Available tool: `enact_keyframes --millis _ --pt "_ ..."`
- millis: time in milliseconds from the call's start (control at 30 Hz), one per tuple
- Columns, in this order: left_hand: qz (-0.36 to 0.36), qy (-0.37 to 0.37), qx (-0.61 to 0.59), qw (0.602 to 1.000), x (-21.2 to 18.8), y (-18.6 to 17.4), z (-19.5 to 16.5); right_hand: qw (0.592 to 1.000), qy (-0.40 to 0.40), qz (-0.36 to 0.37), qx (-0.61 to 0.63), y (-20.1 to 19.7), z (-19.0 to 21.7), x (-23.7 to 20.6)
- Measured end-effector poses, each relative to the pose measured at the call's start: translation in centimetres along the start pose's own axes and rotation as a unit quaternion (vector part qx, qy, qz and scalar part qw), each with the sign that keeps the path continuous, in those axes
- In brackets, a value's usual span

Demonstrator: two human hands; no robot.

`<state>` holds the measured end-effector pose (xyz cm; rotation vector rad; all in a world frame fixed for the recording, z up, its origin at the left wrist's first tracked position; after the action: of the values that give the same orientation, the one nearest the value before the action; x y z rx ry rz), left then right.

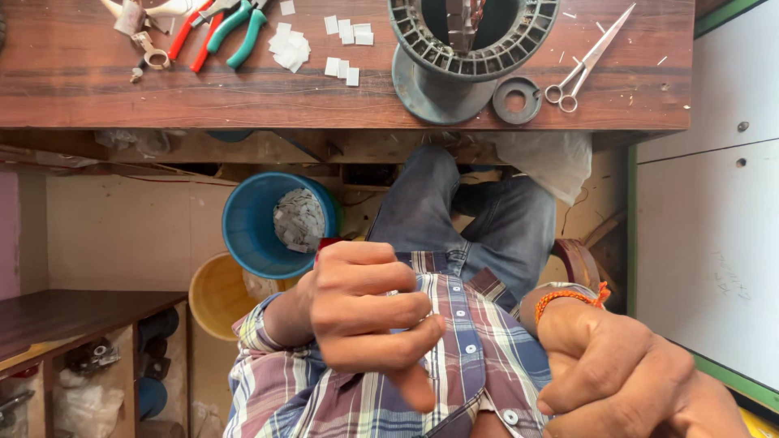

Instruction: The person cuts small pieces of white insulation paper with scissors, folds and trims them, and inserts them into the slots of a motor armature held on the workbench. They repeatedly pick up paper pieces, cut them to shape, and press them into the armature slots one at a time.

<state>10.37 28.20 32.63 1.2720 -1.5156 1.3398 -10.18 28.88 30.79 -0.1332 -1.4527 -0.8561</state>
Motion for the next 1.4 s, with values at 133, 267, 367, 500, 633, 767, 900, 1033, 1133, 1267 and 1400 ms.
enact_keyframes --millis 133,267,367,500,633,767,900,1033,1133,1267,1400 --pt "-0.044 -0.001 -0.022 0.999 -0.3 -1.3 0.5 0.998 -0.063 -0.001 0.012 -0.9 1.1 -3.6" --pt "-0.107 0.009 -0.036 0.994 -0.7 -2.5 0.6 0.962 -0.206 -0.179 0.006 -3.1 2.7 -7.0" --pt "-0.158 0.012 -0.05 0.986 -1.3 -3.2 0.1 0.961 -0.189 -0.2 -0.003 -2.4 1.3 -4.6" --pt "-0.174 -0.057 -0.075 0.98 -1.9 -3.1 0.7 0.652 -0.122 0.052 -0.746 5.4 -0.5 2.0" --pt "-0.14 -0.049 -0.111 0.983 -1.8 -1.1 2.0 0.337 0.213 -0.137 -0.907 0.7 1.8 1.1" --pt "-0.04 -0.089 -0.13 0.987 -1.1 1.3 2.6 0.258 -0.029 0.152 -0.954 3.6 -1.9 3.0" --pt "-0.077 -0.075 -0.163 0.981 -0.5 2.2 2.9 0.255 0.049 0.055 -0.964 1.8 -1.1 5.4" --pt "-0.054 -0.049 -0.174 0.982 0.0 4.2 2.9 0.418 0.156 -0.14 -0.884 -1.3 0.7 2.8" --pt "-0.082 -0.06 -0.157 0.982 0.0 4.8 3.7 0.777 0.154 -0.221 -0.569 -6.3 -1.0 -1.6" --pt "-0.134 -0.264 -0.191 0.936 -2.2 6.1 6.3 0.957 0.168 -0.222 -0.08 -9.3 -4.5 -6.0" --pt "-0.098 -0.375 -0.141 0.911 -5.5 8.3 8.7 0.934 0.172 -0.137 -0.282 -9.3 -6.0 -6.3"
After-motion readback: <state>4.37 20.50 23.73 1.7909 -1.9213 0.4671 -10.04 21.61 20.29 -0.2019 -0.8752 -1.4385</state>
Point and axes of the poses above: each hand's wrist, its own x-axis towards the middle knuckle, its own y-axis out of the palm, z = x × y, the point moved 10 cm from there along x, towards the middle knuckle, and after that the axes turned 9 degrees about -z, right-handed, at the moved point
